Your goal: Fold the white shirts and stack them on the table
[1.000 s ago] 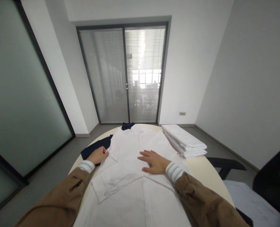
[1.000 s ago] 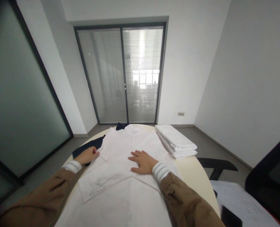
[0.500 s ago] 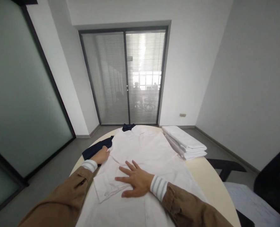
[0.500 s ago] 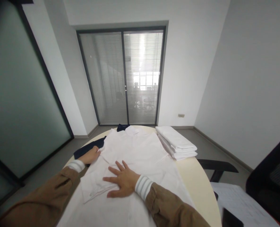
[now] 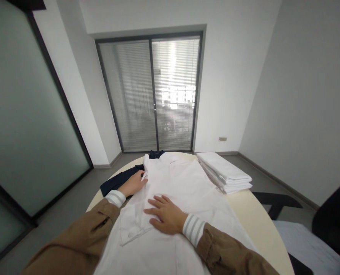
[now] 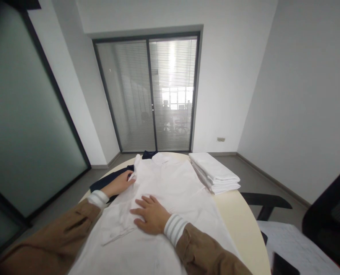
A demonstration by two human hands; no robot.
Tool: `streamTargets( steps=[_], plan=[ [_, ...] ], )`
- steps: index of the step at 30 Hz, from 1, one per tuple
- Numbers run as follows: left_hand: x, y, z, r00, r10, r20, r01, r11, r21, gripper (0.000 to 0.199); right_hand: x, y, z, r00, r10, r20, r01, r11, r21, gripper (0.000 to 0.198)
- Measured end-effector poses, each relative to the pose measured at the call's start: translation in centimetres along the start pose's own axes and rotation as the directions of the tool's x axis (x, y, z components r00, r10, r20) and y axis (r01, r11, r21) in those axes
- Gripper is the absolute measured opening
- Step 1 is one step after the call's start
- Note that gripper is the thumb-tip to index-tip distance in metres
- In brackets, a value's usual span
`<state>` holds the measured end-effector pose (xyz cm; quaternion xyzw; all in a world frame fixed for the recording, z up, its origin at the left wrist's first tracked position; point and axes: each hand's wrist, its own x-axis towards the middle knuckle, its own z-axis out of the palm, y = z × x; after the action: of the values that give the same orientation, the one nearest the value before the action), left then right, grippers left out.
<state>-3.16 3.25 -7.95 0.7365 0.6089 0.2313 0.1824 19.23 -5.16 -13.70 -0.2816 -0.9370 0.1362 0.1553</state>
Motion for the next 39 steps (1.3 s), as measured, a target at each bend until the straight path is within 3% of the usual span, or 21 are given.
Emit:
streamTargets(
  steps=[4, 8, 11, 15, 18, 21, 25, 32, 35, 39],
  plan=[
    [0.2, 2.2, 0.6, 0.996, 0.08, 0.045, -0.081, 0.996, 0.043, 0.043, -0.2, 0.1, -0.8, 0.984, -0.13, 0.12, 0.12, 0.989, 0.081, 0.05],
    [0.2, 3.7, 1.6, 0.997, 0.082, 0.015, -0.083, 0.996, 0.032, 0.043, 0.0, 0.1, -0.9, 0.975, -0.184, 0.122, 0.165, 0.975, 0.15, 0.052],
    [0.1, 4.2, 2.3, 0.997, 0.074, -0.028, -0.074, 0.997, -0.01, 0.046, 0.3, 0.3, -0.6, 0.995, -0.097, 0.008, 0.093, 0.972, 0.215, 0.036],
    [0.1, 4.5, 2.7, 0.995, 0.01, -0.102, -0.023, 0.993, -0.12, 0.046, 0.7, 0.7, 0.1, 0.964, 0.196, -0.181, -0.166, 0.971, 0.171, 0.038],
    [-0.1, 4.4, 3.0, 0.996, -0.018, -0.091, -0.007, 0.962, -0.271, 0.049, 0.5, 1.0, 0.5, 0.964, 0.229, -0.137, -0.225, 0.973, 0.043, 0.049],
    [-0.4, 3.9, 3.3, 0.998, -0.06, -0.015, 0.046, 0.883, -0.467, 0.053, 0.4, 1.1, 0.5, 0.983, 0.181, -0.036, -0.182, 0.983, -0.037, 0.053],
    [-0.8, 2.2, 3.4, 0.988, -0.14, 0.07, 0.154, 0.78, -0.607, 0.056, 1.1, 1.8, -0.8, 0.99, 0.125, 0.063, -0.124, 0.992, -0.018, 0.05],
    [-0.4, -0.9, 4.0, 0.995, -0.076, -0.059, -0.004, 0.58, -0.815, 0.055, 6.2, 6.1, -2.1, 0.953, 0.292, -0.079, -0.291, 0.956, 0.025, 0.044],
    [-0.2, -1.2, 4.2, 0.994, -0.052, -0.094, -0.049, 0.557, -0.829, 0.064, 9.5, 8.3, -1.4, 0.94, 0.323, -0.112, -0.309, 0.943, 0.127, 0.046],
    [0.0, -1.4, 4.7, 0.993, -0.025, -0.117, -0.08, 0.59, -0.803, 0.071, 13.1, 10.5, -0.1, 0.903, 0.402, -0.151, -0.363, 0.902, 0.231, 0.045]
  ],
)
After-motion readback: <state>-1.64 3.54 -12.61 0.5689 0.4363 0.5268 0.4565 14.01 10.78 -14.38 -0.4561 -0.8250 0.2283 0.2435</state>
